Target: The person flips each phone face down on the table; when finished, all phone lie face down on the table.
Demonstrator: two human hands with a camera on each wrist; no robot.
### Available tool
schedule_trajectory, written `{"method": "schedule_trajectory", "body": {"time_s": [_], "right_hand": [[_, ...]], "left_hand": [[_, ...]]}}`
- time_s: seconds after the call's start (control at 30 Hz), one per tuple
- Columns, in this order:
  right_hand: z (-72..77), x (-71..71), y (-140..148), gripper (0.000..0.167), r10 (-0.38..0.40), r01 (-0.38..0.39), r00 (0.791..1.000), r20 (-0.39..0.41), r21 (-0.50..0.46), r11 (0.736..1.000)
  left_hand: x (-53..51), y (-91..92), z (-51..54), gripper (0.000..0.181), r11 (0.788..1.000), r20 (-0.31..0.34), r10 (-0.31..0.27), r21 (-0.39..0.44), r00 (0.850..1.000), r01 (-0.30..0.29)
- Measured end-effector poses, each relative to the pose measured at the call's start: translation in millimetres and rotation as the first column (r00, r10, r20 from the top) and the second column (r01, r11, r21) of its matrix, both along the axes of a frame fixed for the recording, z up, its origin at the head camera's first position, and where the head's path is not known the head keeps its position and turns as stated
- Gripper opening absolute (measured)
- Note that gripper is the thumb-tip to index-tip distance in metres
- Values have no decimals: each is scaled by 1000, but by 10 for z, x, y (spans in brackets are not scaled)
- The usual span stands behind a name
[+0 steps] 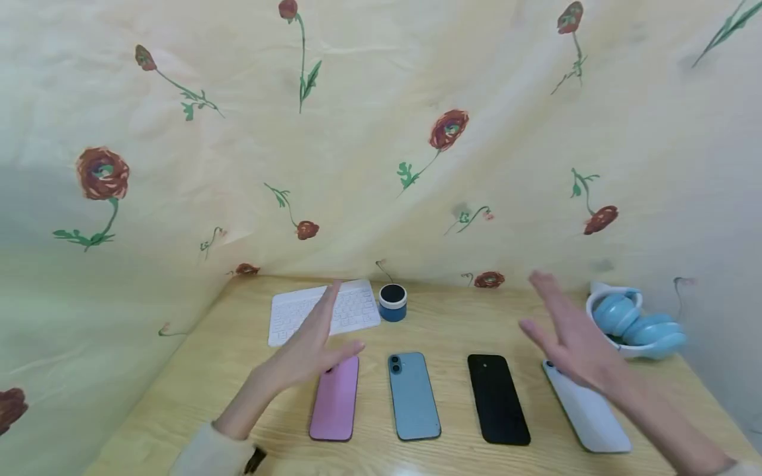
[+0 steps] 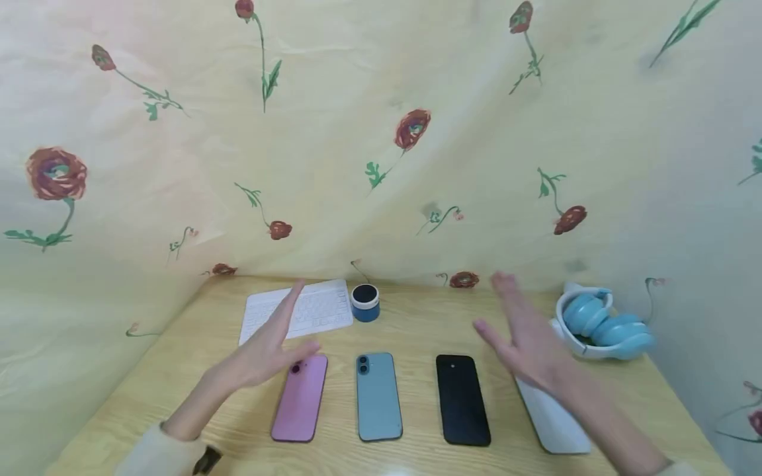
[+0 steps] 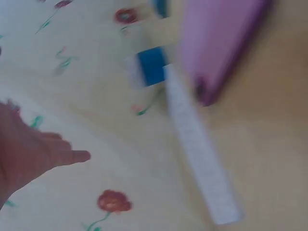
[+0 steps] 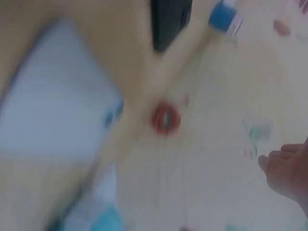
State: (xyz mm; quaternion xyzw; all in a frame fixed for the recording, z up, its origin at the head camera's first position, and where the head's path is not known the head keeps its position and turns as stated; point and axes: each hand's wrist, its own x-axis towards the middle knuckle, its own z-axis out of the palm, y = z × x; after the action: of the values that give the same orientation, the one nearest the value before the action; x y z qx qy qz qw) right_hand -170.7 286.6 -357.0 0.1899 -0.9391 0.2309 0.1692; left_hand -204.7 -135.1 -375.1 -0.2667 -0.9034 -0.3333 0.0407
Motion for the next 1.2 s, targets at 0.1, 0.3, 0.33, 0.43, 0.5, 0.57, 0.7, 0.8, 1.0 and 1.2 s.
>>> {"method": "schedule_trajectory", "body": {"time_s": [0.1, 0.3, 0.33, 0.43, 0.5, 0.57, 0.7, 0.8, 1.0, 1.2], "right_hand": [[-207, 43, -381, 68, 92, -89, 996, 16, -121, 989], [-644, 73, -1267, 55, 323, -253, 937, 135, -376, 891], [-697, 67, -1406, 54, 359, -267, 920, 160, -414, 870], [-818, 51, -1756, 56, 426, -279, 869, 251, -461, 842], [-871, 52, -1925, 59, 428, -272, 853, 297, -447, 852], [-898, 69, -2044, 65, 414, -242, 836, 361, -434, 868], [-903, 90, -2177, 74, 369, -180, 812, 452, -408, 895], [-910, 91, -2218, 76, 362, -167, 804, 471, -405, 899], [-950, 86, -2249, 76, 368, -184, 808, 460, -397, 899], [-988, 93, -2256, 79, 364, -197, 813, 454, -374, 906]], "left_hand": [[194, -104, -248, 111, 998, 38, 25, 64, 999, -28], [495, -172, -780, 130, 993, 159, 108, 20, 981, -112], [528, -168, -848, 134, 993, 170, 113, 4, 979, -115], [601, -151, -977, 144, 994, 213, 109, -33, 971, -105], [632, -147, -1014, 149, 995, 235, 99, -37, 967, -92], [648, -148, -1028, 151, 996, 252, 86, -28, 964, -82], [645, -141, -1043, 149, 998, 238, 59, -18, 970, -56], [629, -115, -1072, 148, 999, 200, 39, -24, 979, -35], [604, -78, -1085, 142, 999, 157, 46, -4, 987, -46], [602, -44, -1040, 140, 996, 179, 80, 12, 981, -84]]}}
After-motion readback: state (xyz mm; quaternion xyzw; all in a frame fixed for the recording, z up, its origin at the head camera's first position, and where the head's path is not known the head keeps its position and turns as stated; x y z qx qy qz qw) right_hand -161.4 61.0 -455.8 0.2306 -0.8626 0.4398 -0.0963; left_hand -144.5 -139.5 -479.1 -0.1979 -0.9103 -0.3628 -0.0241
